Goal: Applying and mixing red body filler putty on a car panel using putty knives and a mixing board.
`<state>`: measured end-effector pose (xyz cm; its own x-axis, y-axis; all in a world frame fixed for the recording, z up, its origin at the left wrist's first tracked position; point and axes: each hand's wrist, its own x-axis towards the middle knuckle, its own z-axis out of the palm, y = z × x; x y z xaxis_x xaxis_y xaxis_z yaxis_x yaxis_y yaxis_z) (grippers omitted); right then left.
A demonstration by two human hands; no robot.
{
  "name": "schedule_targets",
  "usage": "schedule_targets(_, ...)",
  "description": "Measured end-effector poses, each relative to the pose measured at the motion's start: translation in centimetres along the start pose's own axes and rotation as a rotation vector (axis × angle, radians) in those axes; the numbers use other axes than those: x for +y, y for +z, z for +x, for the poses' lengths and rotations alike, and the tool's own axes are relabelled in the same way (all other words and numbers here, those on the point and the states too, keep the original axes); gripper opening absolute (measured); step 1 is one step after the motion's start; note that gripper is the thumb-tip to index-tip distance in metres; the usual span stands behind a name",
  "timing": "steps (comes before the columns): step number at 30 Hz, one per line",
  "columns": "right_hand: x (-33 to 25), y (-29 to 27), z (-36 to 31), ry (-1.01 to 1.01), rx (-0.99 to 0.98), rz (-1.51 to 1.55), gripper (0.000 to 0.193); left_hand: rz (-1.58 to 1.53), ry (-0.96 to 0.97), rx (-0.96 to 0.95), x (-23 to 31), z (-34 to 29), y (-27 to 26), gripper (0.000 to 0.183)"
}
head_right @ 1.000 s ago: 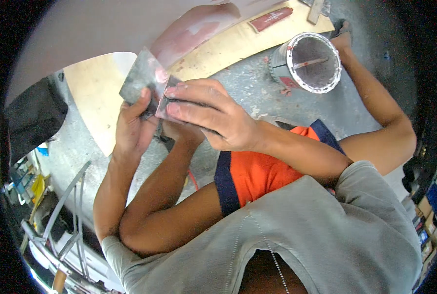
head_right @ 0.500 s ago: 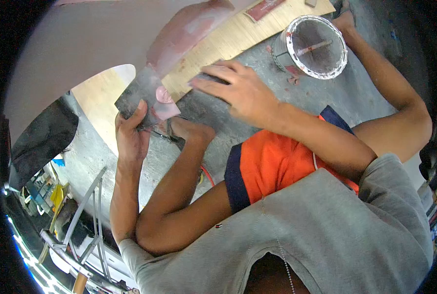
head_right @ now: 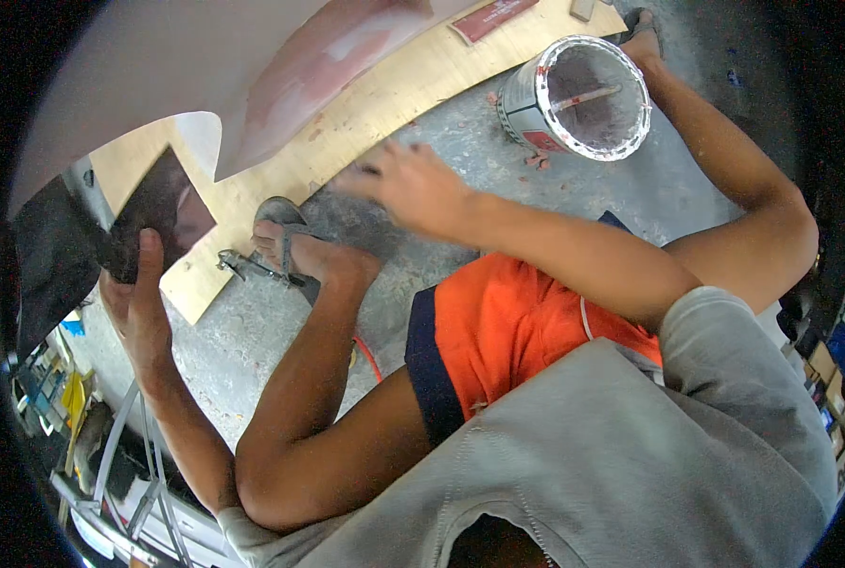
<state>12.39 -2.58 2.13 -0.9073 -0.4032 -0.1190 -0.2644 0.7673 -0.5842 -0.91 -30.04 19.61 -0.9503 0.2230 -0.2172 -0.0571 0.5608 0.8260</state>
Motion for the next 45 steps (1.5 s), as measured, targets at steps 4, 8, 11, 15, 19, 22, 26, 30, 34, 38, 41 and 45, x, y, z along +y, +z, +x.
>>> schedule_targets(4, 3.7, 0.7, 7.8, 0.217, 0.266, -0.09, 0.058, 0.386, 0.443, -0.177, -3.8, 2.3, 2.3, 0.026)
schedule_targets(8, 5.3, 3.5, 14.0, 0.25, 0.245, -0.206, 0.05, 0.6, 0.55, -0.297, -5.6, 4.2, 5.0, 0.057)
schedule_targets(11, 5.3, 4.7, 16.1, 0.234, 0.276, -0.245, 0.045, 0.596, 0.42, -0.415, -6.9, 4.5, 4.9, 0.09)
schedule_targets(15, 5.6, 5.6, 17.1, 0.241, 0.299, -0.365, 0.047, 0.506, 0.288, -0.457, -6.1, 4.2, 5.9, 0.02)
schedule_targets(19, 6.5, 6.0, 17.5, 0.205, 0.285, -0.408, 0.045, 0.519, 0.203, -0.492, -6.3, 4.5, 6.1, 0.02)
schedule_targets(22, 6.6, 6.2, 17.7, 0.176, 0.357, -0.442, 0.041, 0.503, 0.263, -0.489, -6.9, 4.5, 5.9, 0.019)
schedule_targets(26, 6.2, 6.1, 18.7, 0.179, 0.361, -0.445, 0.038, 0.569, 0.365, -0.456, -7.5, 4.8, 5.2, 0.018)
schedule_targets(30, 6.9, 6.0, 18.2, 0.16, 0.334, -0.372, 0.033, 0.606, 0.491, -0.424, -8.1, 5.1, 5.8, 0.018)
schedule_targets(34, 7.4, 7.4, 14.8, 0.06, 0.552, -0.333, 0.031, 0.486, 0.302, -0.509, -6.8, 5.2, 5.9, 0.02)
schedule_targets(38, 4.3, 4.8, 9.3, 0.164, -0.229, -0.387, 0.039, 0.554, 0.271, -0.476, -7.7, 4.4, 5.2, 0.022)
schedule_targets(41, 2.6, 2.3, 2.5, 0.242, 0.064, -0.096, 0.06, 0.453, 0.3, -0.386, -5.8, 3.3, 5.4, 0.035)
schedule_targets(45, -1.5, -0.3, -0.9, 0.148, 0.427, 0.523, 0.067, -0.429, -0.173, -0.244, -4.9, 0.2, 5.6, 0.039)
